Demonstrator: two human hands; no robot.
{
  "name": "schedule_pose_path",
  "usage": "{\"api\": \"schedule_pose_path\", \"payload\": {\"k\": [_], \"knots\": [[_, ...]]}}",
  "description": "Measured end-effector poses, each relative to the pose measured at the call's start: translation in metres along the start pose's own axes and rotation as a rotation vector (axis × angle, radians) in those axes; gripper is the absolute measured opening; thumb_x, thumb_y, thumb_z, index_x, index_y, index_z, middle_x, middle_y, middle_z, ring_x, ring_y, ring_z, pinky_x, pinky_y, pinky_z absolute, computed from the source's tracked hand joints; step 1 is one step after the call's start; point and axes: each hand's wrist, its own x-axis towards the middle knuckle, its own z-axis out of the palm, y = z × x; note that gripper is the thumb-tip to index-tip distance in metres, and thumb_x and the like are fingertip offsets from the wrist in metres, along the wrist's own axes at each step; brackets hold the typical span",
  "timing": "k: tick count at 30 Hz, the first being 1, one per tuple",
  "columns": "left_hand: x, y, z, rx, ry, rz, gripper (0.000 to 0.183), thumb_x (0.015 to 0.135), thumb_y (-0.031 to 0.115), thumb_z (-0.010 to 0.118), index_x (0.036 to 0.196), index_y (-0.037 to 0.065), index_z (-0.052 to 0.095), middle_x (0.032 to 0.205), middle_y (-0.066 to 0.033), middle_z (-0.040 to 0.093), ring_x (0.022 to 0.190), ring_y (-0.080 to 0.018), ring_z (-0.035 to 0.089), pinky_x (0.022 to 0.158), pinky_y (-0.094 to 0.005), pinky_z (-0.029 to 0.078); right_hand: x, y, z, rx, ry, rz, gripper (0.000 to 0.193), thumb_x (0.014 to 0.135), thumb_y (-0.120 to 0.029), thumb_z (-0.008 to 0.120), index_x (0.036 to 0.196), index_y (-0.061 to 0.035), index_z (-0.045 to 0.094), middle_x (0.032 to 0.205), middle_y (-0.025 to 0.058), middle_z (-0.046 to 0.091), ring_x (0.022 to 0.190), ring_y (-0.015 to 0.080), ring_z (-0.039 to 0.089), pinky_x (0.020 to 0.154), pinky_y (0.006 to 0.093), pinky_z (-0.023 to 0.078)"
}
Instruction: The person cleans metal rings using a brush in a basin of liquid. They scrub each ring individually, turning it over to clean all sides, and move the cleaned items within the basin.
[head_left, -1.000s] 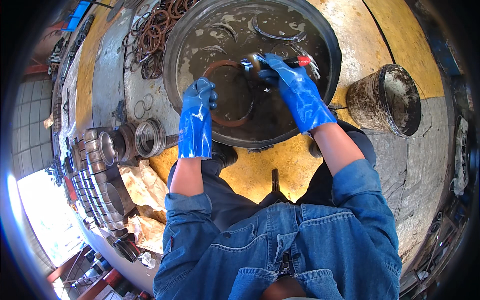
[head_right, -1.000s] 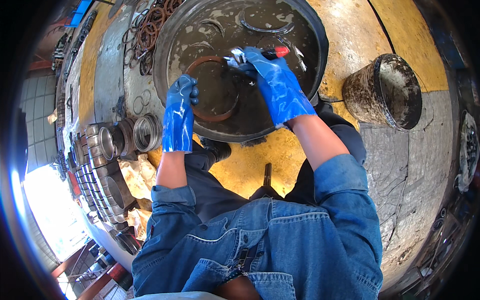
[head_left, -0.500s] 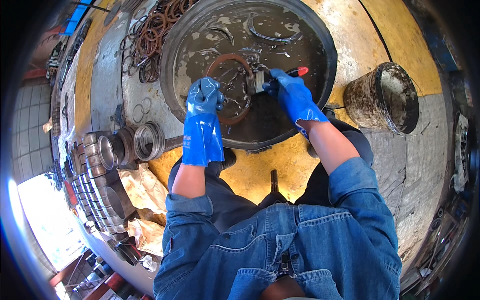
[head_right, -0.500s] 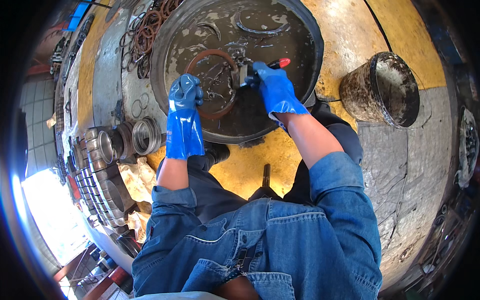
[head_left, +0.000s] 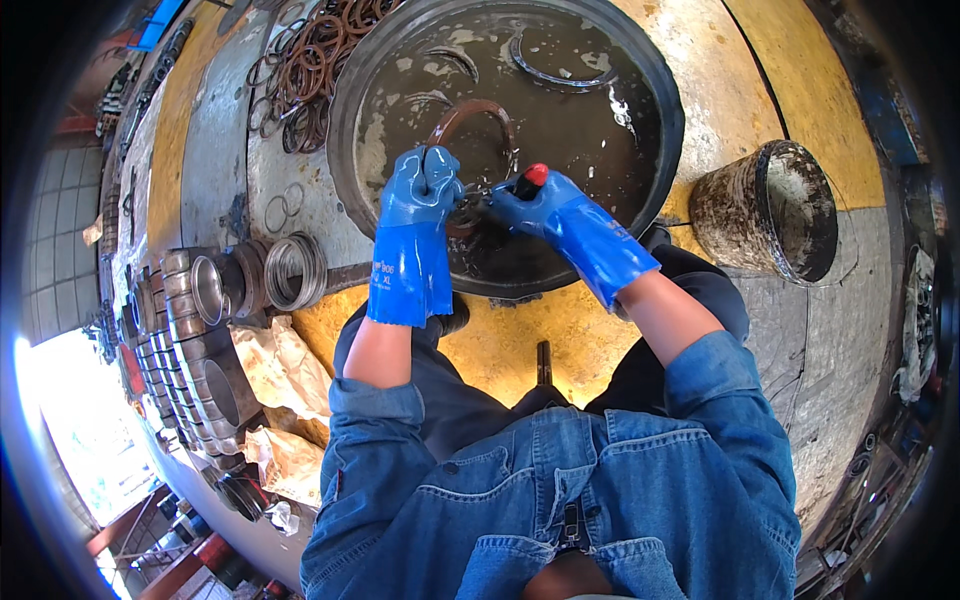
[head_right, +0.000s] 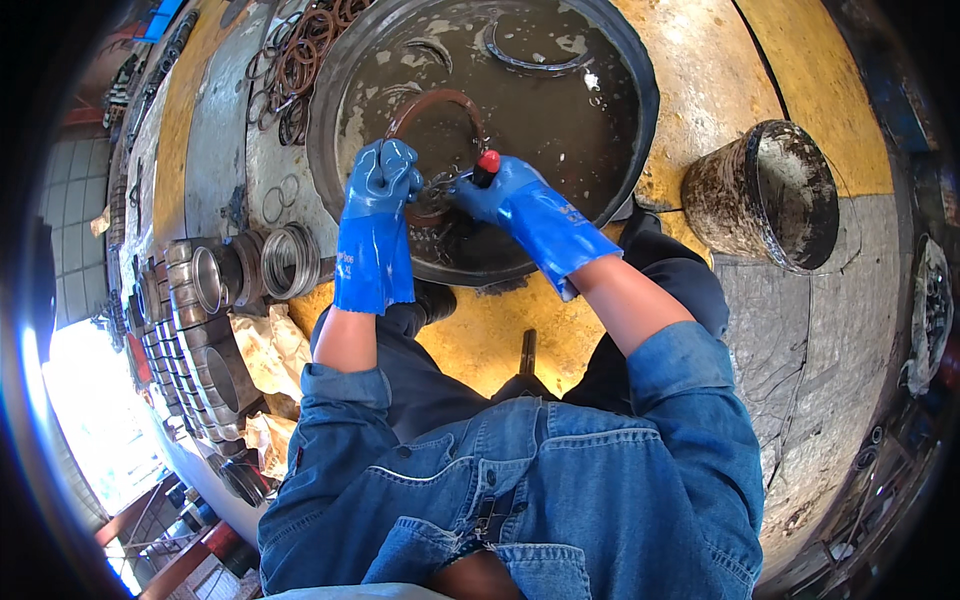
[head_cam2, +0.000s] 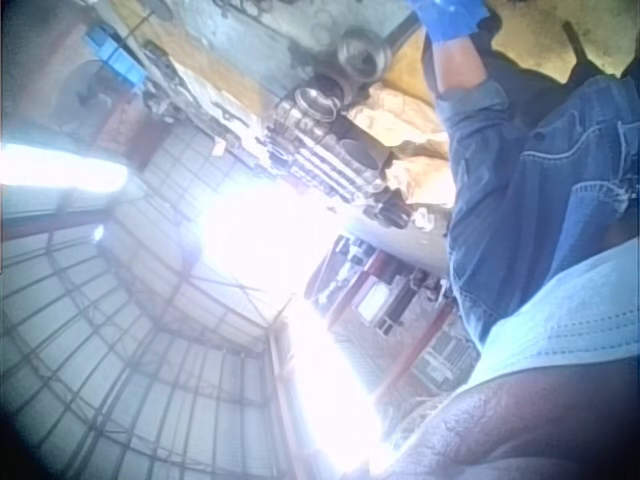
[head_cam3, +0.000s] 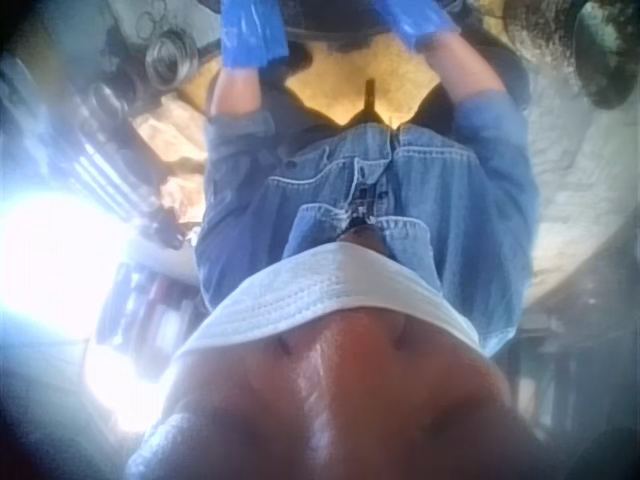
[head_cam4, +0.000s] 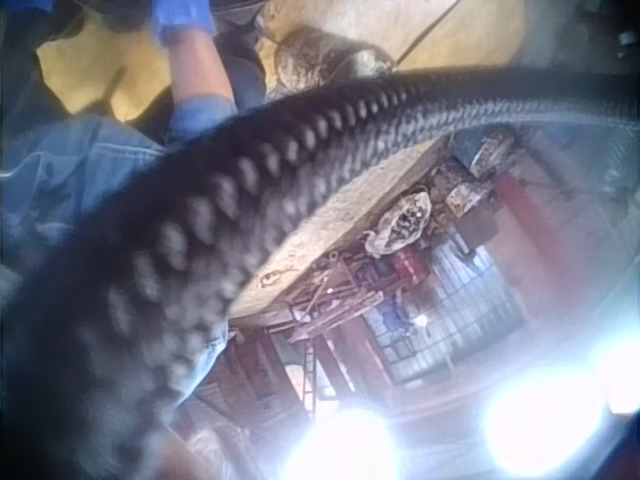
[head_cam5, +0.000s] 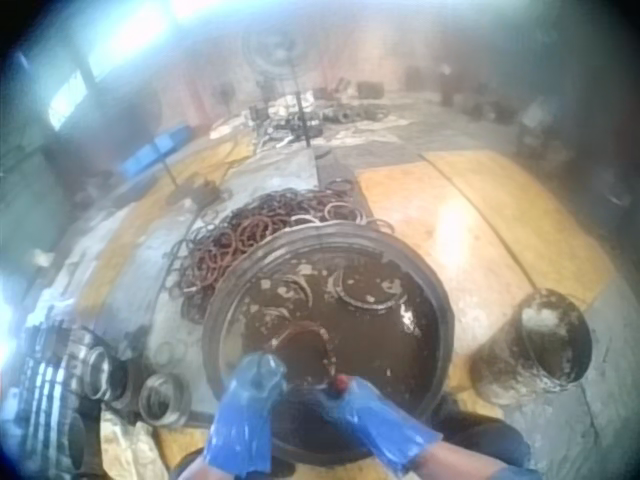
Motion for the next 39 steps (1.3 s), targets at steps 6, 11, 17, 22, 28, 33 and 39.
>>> {"api": "schedule_pose_path", "payload": {"k": [6,11,17,22,28,33,39], "knots": [[-0.001,0.014,0.006,0.055,-0.076,-0.186,0.017,0.101,0.023,0.063,0.102,0.006,0.064,0.073,-0.0026,0.061,0.061,-0.0116,0.057,0.054,-0.0256,0.047,0.014,0.017,-0.004,-0.73,0.474,-0.38,0.04,0.09,-0.024,0.068,0.13,-0.0226,0.066,0.123,0.0076,0.071,0.088,0.0364,0.073,0.076,0.0443,0.06],[0.0,0.016,-0.002,0.155,-0.084,-0.27,0.02,0.101,0.021,0.064,0.113,0.005,0.063,0.081,-0.0033,0.065,0.067,-0.0111,0.061,0.058,-0.0253,0.049,0.001,0.005,-0.002,-0.931,0.458,-0.898,0.059,0.089,-0.019,0.064,0.146,-0.0157,0.05,0.147,0.0189,0.053,0.093,0.0315,0.074,0.069,0.0475,0.056],[0.004,0.018,-0.011,0.125,-0.147,-0.355,0.026,0.101,0.023,0.065,0.116,0.003,0.063,0.082,-0.0038,0.066,0.067,-0.0116,0.062,0.058,-0.0257,0.05,-0.012,-0.019,0.001,-1.113,0.547,-0.569,0.045,0.083,-0.013,0.069,0.127,-0.0175,0.066,0.135,0.0097,0.064,0.079,0.0319,0.073,0.066,0.0434,0.06],[-0.002,0.011,0.001,0.057,-0.067,-0.145,0.013,0.098,0.017,0.066,0.105,0.006,0.063,0.073,-0.0025,0.061,0.061,-0.0107,0.057,0.053,-0.0248,0.045,0.011,0.009,-0.003,-0.373,0.419,-0.211,0.032,0.091,-0.031,0.067,0.117,-0.0129,0.071,0.108,0.0178,0.074,0.094,0.0311,0.074,0.079,0.0482,0.056],[-0.004,-0.001,0.006,0.133,-0.016,-0.026,0.019,0.101,0.02,0.065,0.109,0.003,0.062,0.075,-0.0038,0.062,0.063,-0.0122,0.059,0.054,-0.0257,0.046,0.009,0.016,-0.005,0.241,0.006,0.1,0.035,0.087,-0.038,0.071,0.096,-0.0039,0.076,0.085,0.0128,0.075,0.078,0.0191,0.071,0.072,0.0341,0.055],[-0.006,-0.007,0.012,0.074,0.002,-0.025,0.019,0.103,0.02,0.064,0.111,0.002,0.062,0.076,-0.0043,0.062,0.063,-0.0123,0.057,0.056,-0.0272,0.047,-0.014,0.005,0.005,0.916,-0.094,0.024,0.025,0.094,-0.024,0.073,0.103,0.0001,0.075,0.083,0.0081,0.074,0.065,0.0135,0.066,0.059,0.025,0.05],[-0.008,0.005,0.011,-0.002,-0.018,0.045,0.021,0.102,0.024,0.064,0.106,0.003,0.063,0.075,-0.004,0.062,0.063,-0.0124,0.057,0.055,-0.0267,0.046,-0.002,0.001,-0.011,0.496,-0.121,0.003,0.03,0.091,-0.032,0.075,0.105,-0.005,0.076,0.09,0.0117,0.076,0.075,0.0195,0.072,0.068,0.0331,0.055]]}}
